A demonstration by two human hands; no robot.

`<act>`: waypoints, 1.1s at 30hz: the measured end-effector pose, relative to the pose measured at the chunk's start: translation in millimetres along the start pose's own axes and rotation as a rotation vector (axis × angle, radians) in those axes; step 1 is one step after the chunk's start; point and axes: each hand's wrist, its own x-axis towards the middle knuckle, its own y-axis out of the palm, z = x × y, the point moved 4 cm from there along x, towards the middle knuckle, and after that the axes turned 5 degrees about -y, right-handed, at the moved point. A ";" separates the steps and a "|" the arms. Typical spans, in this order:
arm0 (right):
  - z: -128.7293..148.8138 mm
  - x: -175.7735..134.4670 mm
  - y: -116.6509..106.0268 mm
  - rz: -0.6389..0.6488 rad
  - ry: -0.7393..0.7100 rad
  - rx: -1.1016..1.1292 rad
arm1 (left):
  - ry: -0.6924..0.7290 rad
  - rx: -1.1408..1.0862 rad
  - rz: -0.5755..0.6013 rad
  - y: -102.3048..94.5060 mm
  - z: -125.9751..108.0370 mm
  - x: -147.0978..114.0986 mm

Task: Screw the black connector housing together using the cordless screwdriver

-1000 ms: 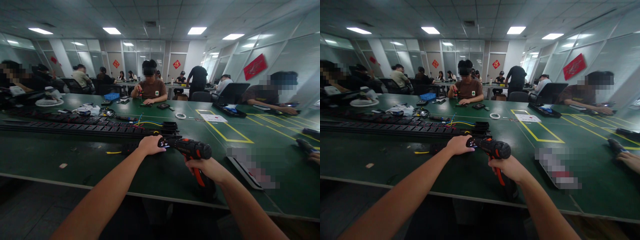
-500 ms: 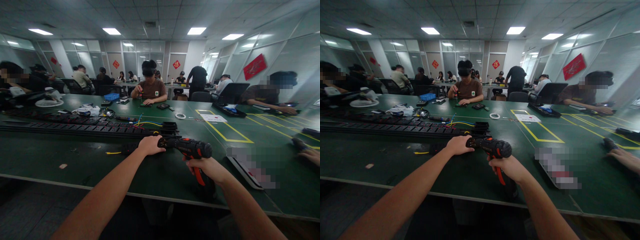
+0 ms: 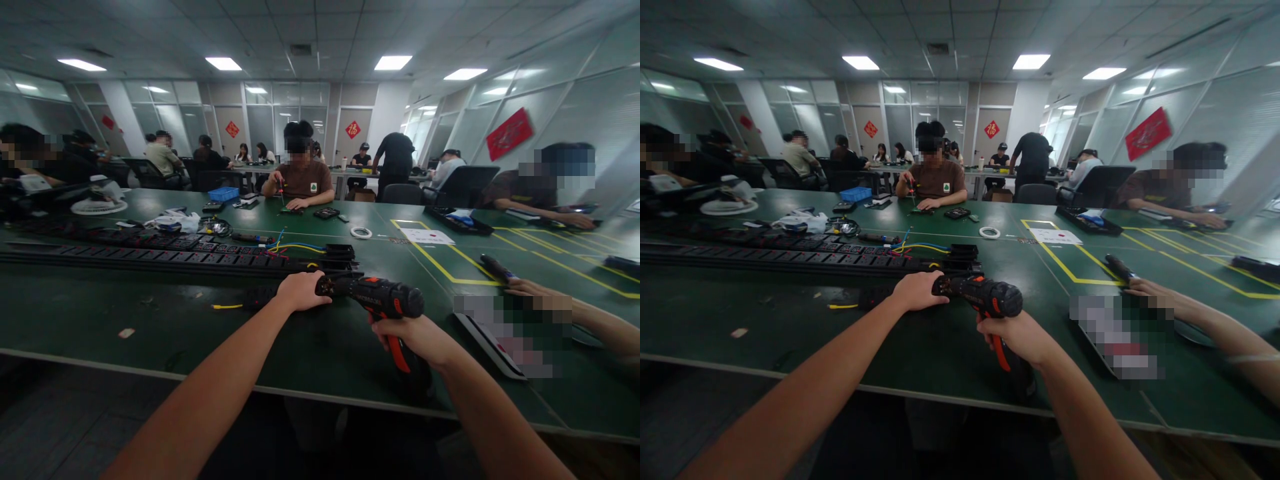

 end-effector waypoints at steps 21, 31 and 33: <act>0.3 -1.7 0.5 -0.035 0.030 -0.006 | -0.011 -0.003 0.013 2.1 1.4 1.3; -3.7 2.2 0.2 -0.039 0.013 0.038 | -0.025 0.003 0.003 -1.1 -0.2 -0.4; -3.1 2.9 0.4 -0.035 0.004 0.053 | -0.016 0.007 0.011 -2.4 -1.2 -0.8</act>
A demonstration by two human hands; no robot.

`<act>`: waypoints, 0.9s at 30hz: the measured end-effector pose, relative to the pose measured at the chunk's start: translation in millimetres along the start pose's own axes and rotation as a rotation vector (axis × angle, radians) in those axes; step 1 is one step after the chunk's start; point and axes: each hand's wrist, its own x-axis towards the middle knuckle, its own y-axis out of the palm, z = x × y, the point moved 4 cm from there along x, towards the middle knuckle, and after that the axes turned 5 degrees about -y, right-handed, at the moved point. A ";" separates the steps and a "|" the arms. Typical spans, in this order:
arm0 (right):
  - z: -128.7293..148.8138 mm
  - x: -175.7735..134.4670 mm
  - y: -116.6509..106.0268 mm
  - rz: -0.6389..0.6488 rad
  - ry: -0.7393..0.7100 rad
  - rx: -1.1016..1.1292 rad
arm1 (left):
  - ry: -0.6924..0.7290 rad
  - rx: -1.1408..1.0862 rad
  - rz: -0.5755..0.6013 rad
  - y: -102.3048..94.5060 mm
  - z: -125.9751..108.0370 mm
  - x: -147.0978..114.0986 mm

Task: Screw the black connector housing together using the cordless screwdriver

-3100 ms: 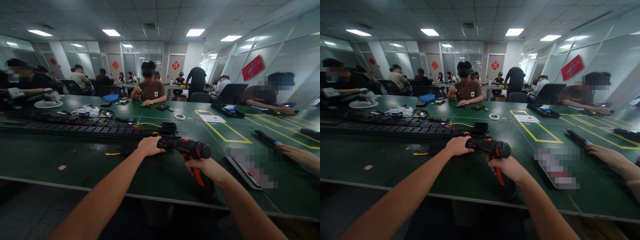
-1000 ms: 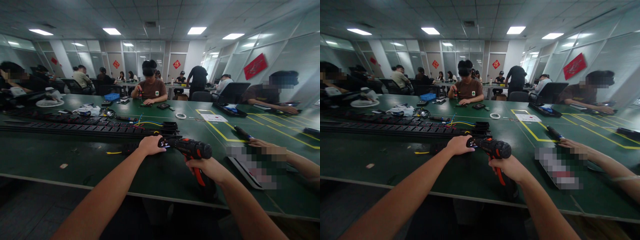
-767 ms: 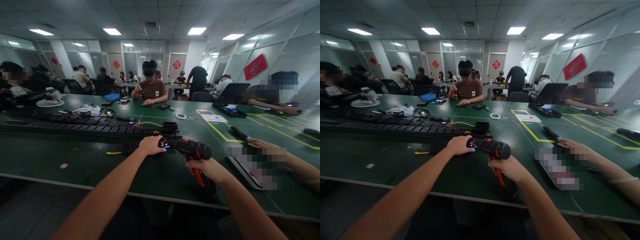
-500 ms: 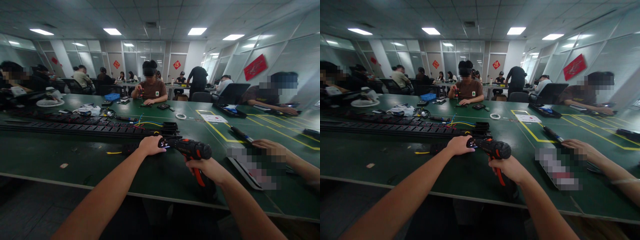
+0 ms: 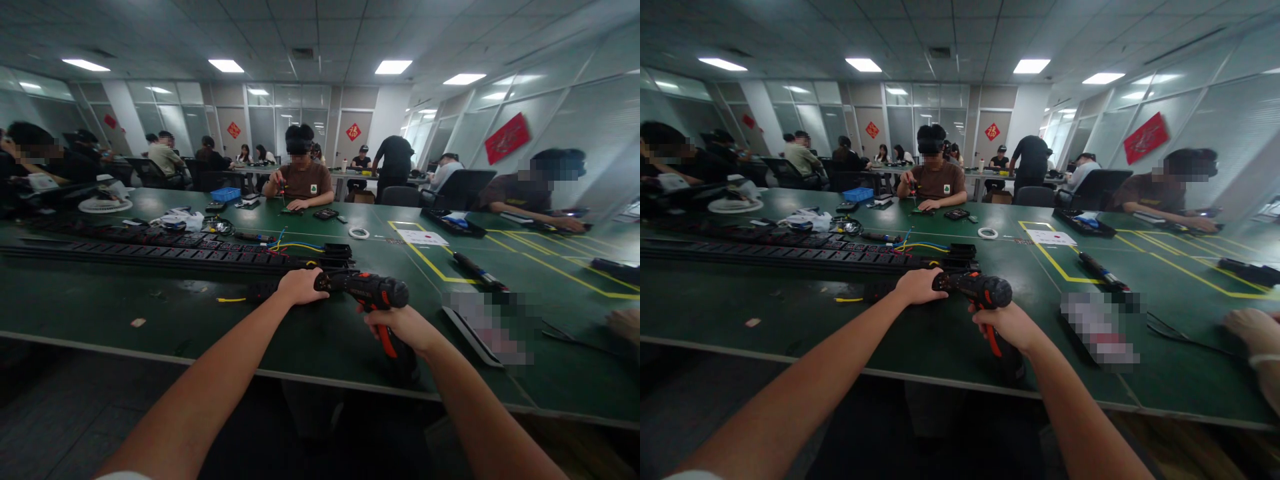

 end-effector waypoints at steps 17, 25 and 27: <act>0.2 2.9 0.8 0.027 -0.040 -0.005 | -0.031 0.066 -0.011 -0.9 2.5 3.0; -0.3 1.7 0.1 0.015 -0.022 -0.020 | -0.030 -0.005 -0.079 6.6 8.3 -6.8; -1.7 1.9 -0.3 0.014 -0.021 -0.017 | -0.038 -0.001 -0.080 6.0 7.8 -9.1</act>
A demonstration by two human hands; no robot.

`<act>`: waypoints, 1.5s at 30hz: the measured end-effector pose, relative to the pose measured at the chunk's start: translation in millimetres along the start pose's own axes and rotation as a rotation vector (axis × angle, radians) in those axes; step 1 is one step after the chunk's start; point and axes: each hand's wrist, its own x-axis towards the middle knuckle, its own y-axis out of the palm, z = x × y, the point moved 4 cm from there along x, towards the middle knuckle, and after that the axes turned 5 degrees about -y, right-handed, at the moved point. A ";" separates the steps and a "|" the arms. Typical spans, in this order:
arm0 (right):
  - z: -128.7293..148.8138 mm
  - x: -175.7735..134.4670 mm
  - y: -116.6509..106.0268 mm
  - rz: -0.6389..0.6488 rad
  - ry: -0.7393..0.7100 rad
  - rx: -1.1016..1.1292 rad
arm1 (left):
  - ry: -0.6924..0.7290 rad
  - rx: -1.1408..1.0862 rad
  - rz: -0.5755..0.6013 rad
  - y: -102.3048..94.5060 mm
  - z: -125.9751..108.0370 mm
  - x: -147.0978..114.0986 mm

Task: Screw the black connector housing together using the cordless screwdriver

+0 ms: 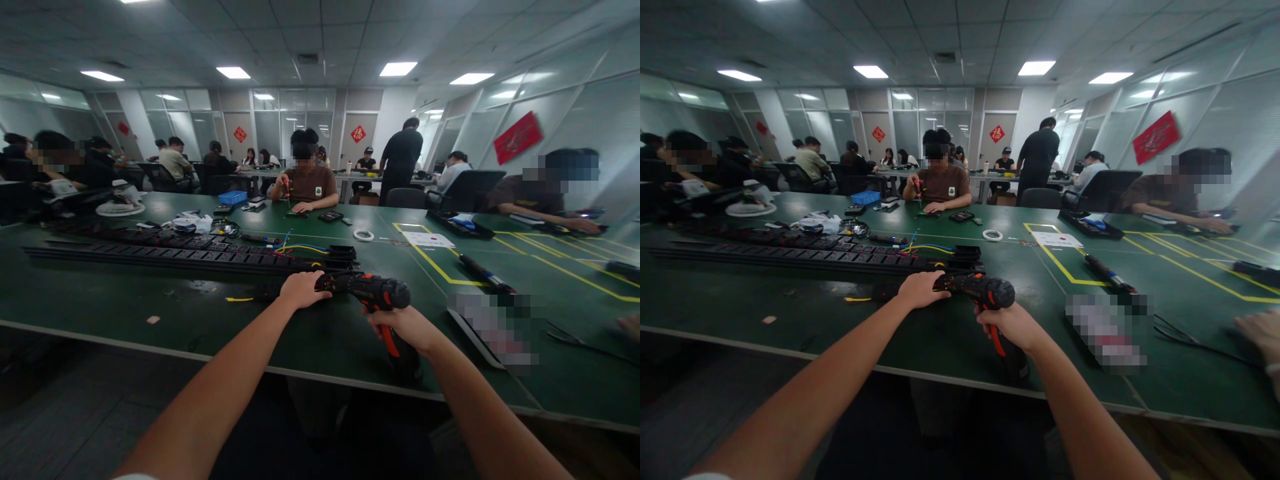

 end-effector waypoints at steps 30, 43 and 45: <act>1.9 -0.6 0.9 0.009 0.002 -0.003 | -0.023 -0.009 -0.032 -1.7 -2.9 -4.9; 0.0 -1.5 -0.8 -0.007 0.008 0.011 | -0.009 0.008 -0.057 -1.3 -4.5 -5.3; 0.7 -1.2 -0.2 -0.004 -0.001 0.007 | -0.007 0.005 -0.059 -1.1 -4.7 -5.2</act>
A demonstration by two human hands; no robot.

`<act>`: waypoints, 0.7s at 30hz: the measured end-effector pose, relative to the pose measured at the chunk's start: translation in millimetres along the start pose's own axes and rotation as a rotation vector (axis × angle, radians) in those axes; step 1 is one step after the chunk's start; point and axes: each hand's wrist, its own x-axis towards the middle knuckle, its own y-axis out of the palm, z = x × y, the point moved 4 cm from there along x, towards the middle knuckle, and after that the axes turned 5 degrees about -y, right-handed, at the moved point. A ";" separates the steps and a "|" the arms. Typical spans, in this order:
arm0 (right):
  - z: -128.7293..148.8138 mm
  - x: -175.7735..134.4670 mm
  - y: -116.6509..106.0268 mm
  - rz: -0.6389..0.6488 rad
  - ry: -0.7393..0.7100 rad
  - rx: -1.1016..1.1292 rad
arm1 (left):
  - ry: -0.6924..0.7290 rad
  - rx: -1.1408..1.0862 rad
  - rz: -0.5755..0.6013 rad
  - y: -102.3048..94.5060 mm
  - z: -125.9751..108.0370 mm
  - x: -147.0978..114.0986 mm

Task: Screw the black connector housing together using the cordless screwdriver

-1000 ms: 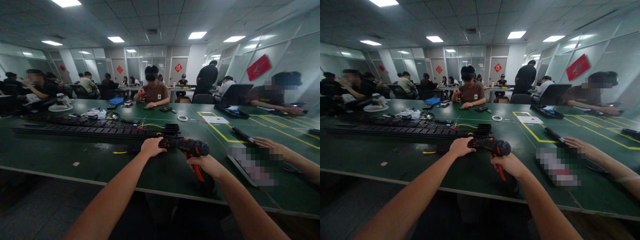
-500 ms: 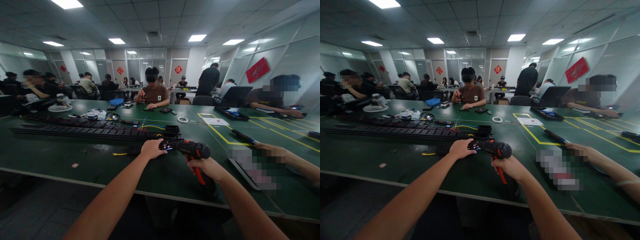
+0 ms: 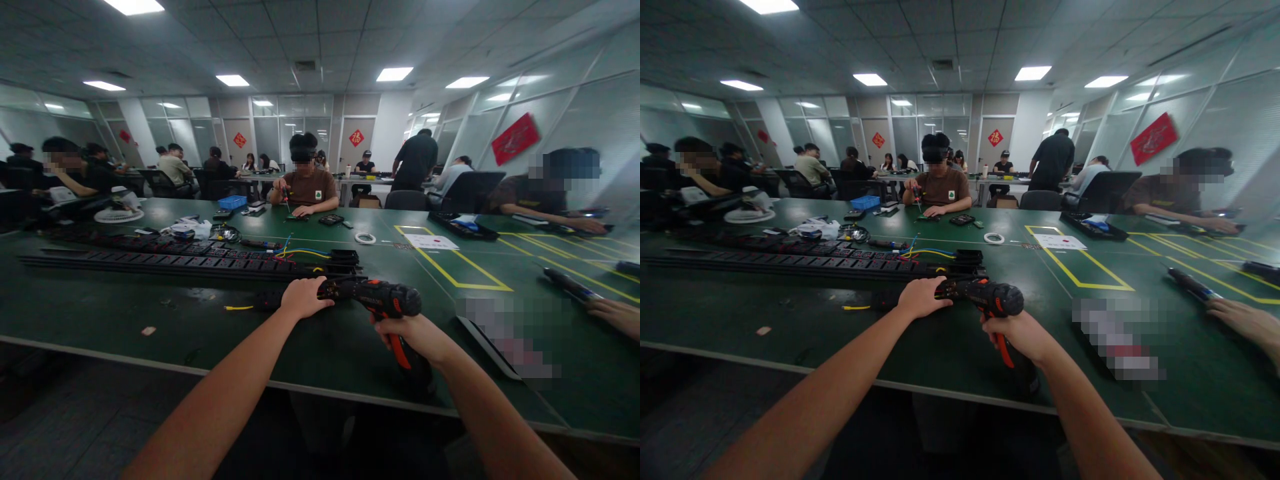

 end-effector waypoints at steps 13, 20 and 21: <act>1.0 -0.7 2.1 0.022 -0.010 -0.064 | -0.015 -0.022 0.014 -0.8 1.5 0.6; 3.5 -1.2 2.2 0.031 -0.026 -0.059 | -0.026 -0.032 0.023 -2.8 0.9 0.2; 4.0 -1.3 2.1 0.033 -0.025 -0.059 | -0.024 -0.034 0.018 -2.8 1.0 0.3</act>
